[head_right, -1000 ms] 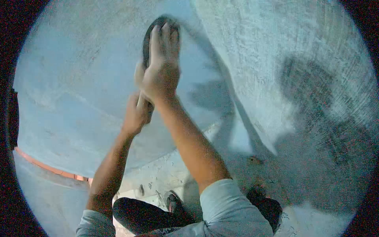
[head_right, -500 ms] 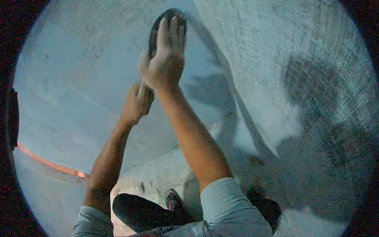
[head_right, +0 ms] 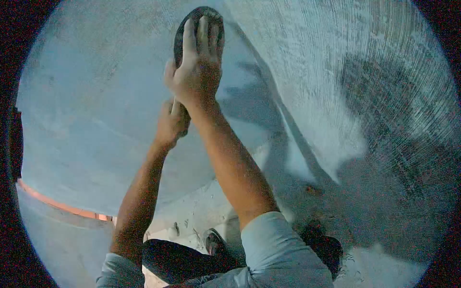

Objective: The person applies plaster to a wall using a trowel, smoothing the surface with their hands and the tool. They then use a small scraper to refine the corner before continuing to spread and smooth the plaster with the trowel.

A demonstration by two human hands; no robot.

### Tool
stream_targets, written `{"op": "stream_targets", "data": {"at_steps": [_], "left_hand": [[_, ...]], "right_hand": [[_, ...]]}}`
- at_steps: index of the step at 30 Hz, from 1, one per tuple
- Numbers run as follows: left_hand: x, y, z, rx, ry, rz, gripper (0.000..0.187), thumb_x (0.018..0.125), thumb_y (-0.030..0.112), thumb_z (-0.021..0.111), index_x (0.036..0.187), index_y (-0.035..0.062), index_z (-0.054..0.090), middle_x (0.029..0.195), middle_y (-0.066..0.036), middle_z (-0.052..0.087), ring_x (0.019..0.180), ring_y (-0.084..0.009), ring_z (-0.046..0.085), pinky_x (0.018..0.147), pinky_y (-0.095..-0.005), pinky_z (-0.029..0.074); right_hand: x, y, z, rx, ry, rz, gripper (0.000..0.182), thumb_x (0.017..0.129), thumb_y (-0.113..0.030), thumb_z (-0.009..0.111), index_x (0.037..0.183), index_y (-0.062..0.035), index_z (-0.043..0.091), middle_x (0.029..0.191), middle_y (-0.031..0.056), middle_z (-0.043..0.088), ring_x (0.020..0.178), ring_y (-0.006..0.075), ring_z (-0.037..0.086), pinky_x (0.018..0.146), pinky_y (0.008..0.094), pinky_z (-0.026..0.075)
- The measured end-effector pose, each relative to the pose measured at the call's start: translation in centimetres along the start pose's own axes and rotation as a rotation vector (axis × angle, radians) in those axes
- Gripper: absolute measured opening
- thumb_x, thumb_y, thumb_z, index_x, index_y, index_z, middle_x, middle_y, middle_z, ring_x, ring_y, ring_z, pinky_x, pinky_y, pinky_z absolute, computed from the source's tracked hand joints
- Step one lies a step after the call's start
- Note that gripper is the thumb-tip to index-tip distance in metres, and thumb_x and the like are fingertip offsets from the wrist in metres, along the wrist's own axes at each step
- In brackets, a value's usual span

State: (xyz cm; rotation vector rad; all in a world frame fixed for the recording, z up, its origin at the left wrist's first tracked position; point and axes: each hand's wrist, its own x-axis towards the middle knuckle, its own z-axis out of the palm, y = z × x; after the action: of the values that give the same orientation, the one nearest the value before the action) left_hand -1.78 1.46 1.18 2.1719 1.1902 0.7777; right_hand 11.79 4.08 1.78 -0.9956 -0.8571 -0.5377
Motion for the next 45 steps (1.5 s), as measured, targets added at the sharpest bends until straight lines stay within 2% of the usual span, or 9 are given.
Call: {"op": "stream_targets", "data": {"at_steps": [8, 9, 13, 22, 28, 31, 36, 41, 45], "left_hand": [[-7.3, -6.2, -1.0, 0.240, 0.121, 0.260, 0.047, 0.113, 0.032, 0.036, 0.094, -0.0035, 0.061, 0.061, -0.010, 0.054, 0.057, -0.0189, 0.050, 0.054, -0.0393, 0.040], [-5.9, -3.1, -1.3, 0.074, 0.069, 0.025, 0.042, 0.112, 0.029, 0.038, 0.097, -0.0034, 0.060, 0.061, -0.008, 0.053, 0.057, -0.0188, 0.050, 0.055, -0.0388, 0.041], [1.9, 4.1, -1.8, 0.053, 0.077, 0.066, 0.056, 0.111, 0.038, 0.040, 0.078, -0.0047, 0.053, 0.062, -0.014, 0.053, 0.052, -0.0248, 0.051, 0.055, -0.0440, 0.043], [-7.6, -5.2, -3.0, 0.160, 0.067, 0.059, 0.047, 0.111, 0.033, 0.038, 0.087, -0.0025, 0.057, 0.067, -0.014, 0.056, 0.063, -0.0240, 0.054, 0.062, -0.0422, 0.044], [0.5, 5.1, -2.5, 0.288, 0.090, 0.087, 0.044, 0.110, 0.030, 0.040, 0.091, -0.0053, 0.057, 0.071, -0.023, 0.057, 0.063, -0.0345, 0.053, 0.063, -0.0467, 0.043], [0.0, 2.7, -2.8, 0.243, 0.102, 0.272, 0.047, 0.110, 0.034, 0.042, 0.090, -0.0061, 0.056, 0.067, -0.021, 0.053, 0.060, -0.0301, 0.049, 0.060, -0.0453, 0.042], [-8.9, -3.1, -4.3, 0.064, 0.086, -0.108, 0.050, 0.110, 0.038, 0.039, 0.087, -0.0034, 0.055, 0.065, -0.008, 0.050, 0.065, -0.0178, 0.048, 0.058, -0.0424, 0.042], [-2.0, 1.4, -3.5, 0.275, 0.102, 0.208, 0.050, 0.111, 0.036, 0.040, 0.088, -0.0053, 0.056, 0.067, -0.017, 0.055, 0.061, -0.0273, 0.051, 0.062, -0.0455, 0.044], [0.3, 4.6, -2.6, 0.228, 0.055, 0.085, 0.047, 0.110, 0.033, 0.040, 0.087, -0.0048, 0.055, 0.070, -0.021, 0.055, 0.063, -0.0360, 0.050, 0.065, -0.0474, 0.045]], "right_hand": [[-6.7, -3.8, -1.6, 0.209, -0.141, 0.096, 0.075, 0.076, -0.010, 0.057, 0.149, 0.0078, 0.051, 0.153, 0.0390, 0.045, 0.145, 0.0602, 0.037, 0.122, 0.0613, 0.031], [-4.7, -3.3, -1.1, 0.206, -0.111, 0.080, 0.075, 0.077, -0.010, 0.057, 0.149, 0.0082, 0.051, 0.152, 0.0396, 0.046, 0.145, 0.0603, 0.038, 0.122, 0.0610, 0.031], [4.5, -0.7, 1.5, 0.132, 0.101, -0.017, 0.062, 0.085, -0.021, 0.064, 0.140, 0.0084, 0.060, 0.145, 0.0387, 0.054, 0.140, 0.0574, 0.046, 0.118, 0.0557, 0.040], [-7.8, -5.3, -1.5, 0.379, -0.138, 0.142, 0.058, 0.097, -0.013, 0.052, 0.148, 0.0133, 0.048, 0.155, 0.0405, 0.041, 0.149, 0.0609, 0.029, 0.122, 0.0649, 0.026], [3.3, -0.7, 0.8, 0.296, 0.146, 0.041, 0.052, 0.101, -0.017, 0.055, 0.143, 0.0132, 0.055, 0.147, 0.0386, 0.052, 0.143, 0.0527, 0.046, 0.121, 0.0509, 0.036], [1.9, -2.0, 0.6, 0.336, 0.086, 0.125, 0.053, 0.101, -0.021, 0.056, 0.142, 0.0117, 0.057, 0.146, 0.0372, 0.054, 0.142, 0.0522, 0.047, 0.120, 0.0506, 0.038], [-4.5, -7.2, -0.6, 0.401, -0.113, 0.143, 0.050, 0.097, -0.015, 0.057, 0.141, 0.0093, 0.059, 0.151, 0.0383, 0.048, 0.145, 0.0558, 0.041, 0.122, 0.0588, 0.031], [1.0, -3.2, 0.4, 0.364, 0.101, 0.148, 0.050, 0.100, -0.020, 0.057, 0.140, 0.0104, 0.060, 0.146, 0.0365, 0.054, 0.143, 0.0503, 0.047, 0.121, 0.0502, 0.036], [3.3, -0.9, 0.8, 0.296, 0.144, 0.105, 0.052, 0.101, -0.024, 0.057, 0.140, 0.0098, 0.060, 0.147, 0.0358, 0.053, 0.144, 0.0511, 0.046, 0.121, 0.0507, 0.036]]}}
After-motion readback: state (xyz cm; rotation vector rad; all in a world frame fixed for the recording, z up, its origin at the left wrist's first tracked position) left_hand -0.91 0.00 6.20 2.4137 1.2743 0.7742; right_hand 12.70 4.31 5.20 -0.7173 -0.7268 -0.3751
